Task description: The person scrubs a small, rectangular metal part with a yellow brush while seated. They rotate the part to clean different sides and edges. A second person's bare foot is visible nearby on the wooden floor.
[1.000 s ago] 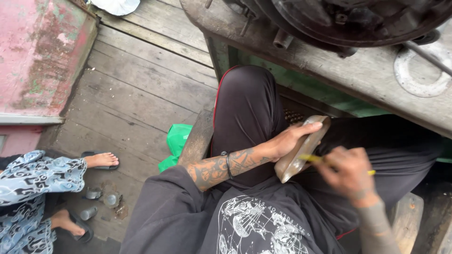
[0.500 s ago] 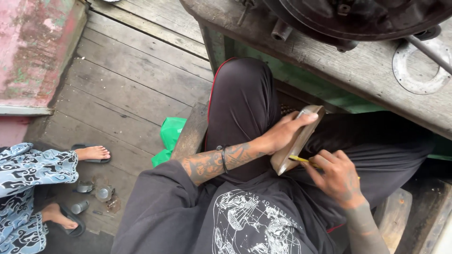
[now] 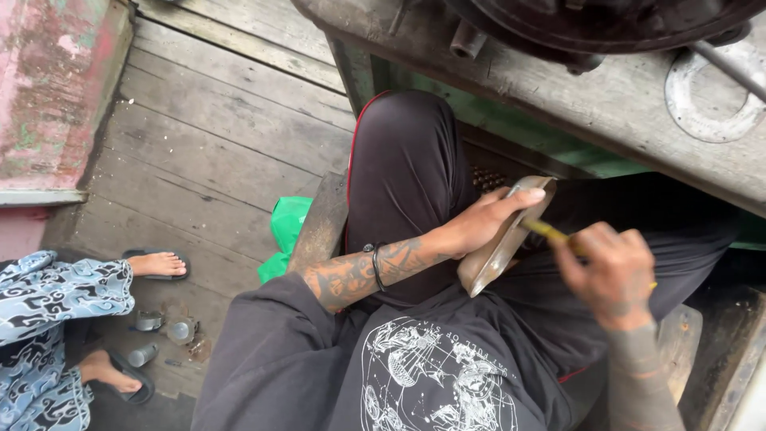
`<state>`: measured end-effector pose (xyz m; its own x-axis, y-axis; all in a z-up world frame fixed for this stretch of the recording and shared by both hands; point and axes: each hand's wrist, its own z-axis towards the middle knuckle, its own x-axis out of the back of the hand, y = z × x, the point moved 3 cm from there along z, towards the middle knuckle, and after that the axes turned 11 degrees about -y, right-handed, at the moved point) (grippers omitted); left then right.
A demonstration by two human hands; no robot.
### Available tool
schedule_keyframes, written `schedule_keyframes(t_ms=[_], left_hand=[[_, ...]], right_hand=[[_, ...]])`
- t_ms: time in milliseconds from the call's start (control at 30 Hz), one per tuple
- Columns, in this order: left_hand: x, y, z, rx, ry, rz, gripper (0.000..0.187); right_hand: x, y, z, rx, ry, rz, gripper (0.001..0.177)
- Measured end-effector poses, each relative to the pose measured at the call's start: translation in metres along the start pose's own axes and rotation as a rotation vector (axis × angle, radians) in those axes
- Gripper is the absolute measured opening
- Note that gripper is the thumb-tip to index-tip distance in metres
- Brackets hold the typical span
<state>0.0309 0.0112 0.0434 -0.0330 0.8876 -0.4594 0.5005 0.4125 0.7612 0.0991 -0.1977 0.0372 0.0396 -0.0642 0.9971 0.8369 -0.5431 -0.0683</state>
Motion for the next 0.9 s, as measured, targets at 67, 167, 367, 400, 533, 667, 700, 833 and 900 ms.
schedule_keyframes(t_ms=[67,167,367,400,533,667,700,833,900], left_hand=[[0.002,0.010,-0.004,0.021,0.059,0.049,0.065],[0.000,-0.001,0.001,0.020,0.102,0.128,0.070],[-0.004,0.024,-0.015,0.098,0.065,0.066,0.074],[0.001,0.027,-0.018,0.080,0.103,0.162,0.071],[-0.001,0.002,-0.005,0.039,0.057,0.148,0.073],[0.011,-0.015,0.011,-0.043,0.023,0.033,0.069],[0.015,-0.020,0.013,-0.023,0.067,0.103,0.087],[0.000,-0.017,0.000,-0.013,0.042,0.150,0.084],[0.000,-0.012,0.001,-0.026,0.049,0.082,0.086]], right_hand=[[-0.011,-0.024,-0.006,0.079,-0.061,0.145,0.037],[-0.024,-0.008,-0.007,0.019,-0.130,0.174,0.037],[-0.008,-0.033,-0.004,0.086,0.001,0.123,0.040],[-0.013,-0.050,-0.006,0.181,-0.041,0.302,0.031],[-0.018,-0.002,-0.007,-0.081,-0.040,0.034,0.036],[-0.023,-0.028,-0.008,0.045,0.018,0.181,0.036],[-0.039,-0.032,-0.014,0.085,-0.024,0.349,0.025],[-0.013,-0.001,-0.008,-0.028,0.020,0.169,0.023],[0.004,-0.029,-0.001,0.030,0.062,0.096,0.030]])
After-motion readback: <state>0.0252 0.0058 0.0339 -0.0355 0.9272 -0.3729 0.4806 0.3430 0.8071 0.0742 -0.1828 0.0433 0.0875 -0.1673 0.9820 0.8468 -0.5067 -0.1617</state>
